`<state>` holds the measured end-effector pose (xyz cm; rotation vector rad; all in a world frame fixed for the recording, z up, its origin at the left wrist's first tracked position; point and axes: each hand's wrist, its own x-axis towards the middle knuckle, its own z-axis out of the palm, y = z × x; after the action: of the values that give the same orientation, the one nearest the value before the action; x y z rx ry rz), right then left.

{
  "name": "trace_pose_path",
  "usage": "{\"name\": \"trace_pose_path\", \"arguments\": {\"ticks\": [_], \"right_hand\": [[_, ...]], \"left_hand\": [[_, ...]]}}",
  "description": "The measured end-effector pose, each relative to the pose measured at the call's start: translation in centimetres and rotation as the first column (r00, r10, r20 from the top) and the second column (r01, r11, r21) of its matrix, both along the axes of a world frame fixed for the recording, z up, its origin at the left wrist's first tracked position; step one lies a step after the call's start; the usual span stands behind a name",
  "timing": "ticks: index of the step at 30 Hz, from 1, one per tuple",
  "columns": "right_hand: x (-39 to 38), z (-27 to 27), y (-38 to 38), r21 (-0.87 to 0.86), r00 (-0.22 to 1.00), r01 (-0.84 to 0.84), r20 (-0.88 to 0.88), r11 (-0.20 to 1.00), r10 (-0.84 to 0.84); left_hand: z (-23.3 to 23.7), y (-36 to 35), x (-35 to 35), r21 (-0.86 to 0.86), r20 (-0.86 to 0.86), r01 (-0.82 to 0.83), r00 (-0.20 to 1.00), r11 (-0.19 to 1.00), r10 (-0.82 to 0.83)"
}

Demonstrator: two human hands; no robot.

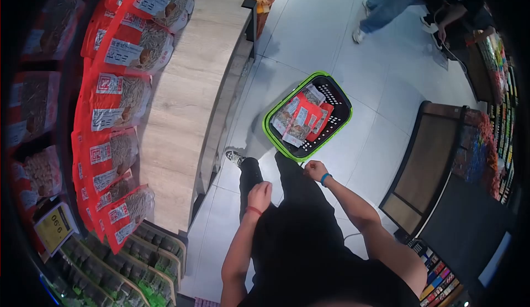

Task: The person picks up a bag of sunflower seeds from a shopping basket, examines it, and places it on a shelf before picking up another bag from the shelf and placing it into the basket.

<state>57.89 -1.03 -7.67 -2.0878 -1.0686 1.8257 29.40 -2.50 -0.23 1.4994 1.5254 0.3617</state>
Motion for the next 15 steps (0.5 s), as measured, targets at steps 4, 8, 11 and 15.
{"name": "trace_pose_path", "arguments": {"ticks": [4,8,11,15], "right_hand": [[1.7,-8.0,2.7,-0.163,0.985,0.170,0.024,0.972,-0.169],[3.0,-19.6,5.3,-0.220,0.960,0.274,0.125,0.936,-0.251],[2.5,-22.8,9.7,-0.302,0.949,0.155,0.311,0.941,-0.056],[1.8,-29.1,12.8,-0.139,0.895,-0.042,0.434,0.989,0.098]], "left_hand": [[-5.3,0.4,6.7,0.111,0.028,0.079,0.996,0.991,-0.082],[-11.9,-1.0,11.3,0.195,0.035,0.170,0.983,0.966,-0.180],[-14.2,-1.3,13.1,0.101,0.044,0.248,0.966,0.963,-0.254],[-16.5,-2.2,13.9,0.012,0.221,0.052,0.974,0.999,-0.053]]}}
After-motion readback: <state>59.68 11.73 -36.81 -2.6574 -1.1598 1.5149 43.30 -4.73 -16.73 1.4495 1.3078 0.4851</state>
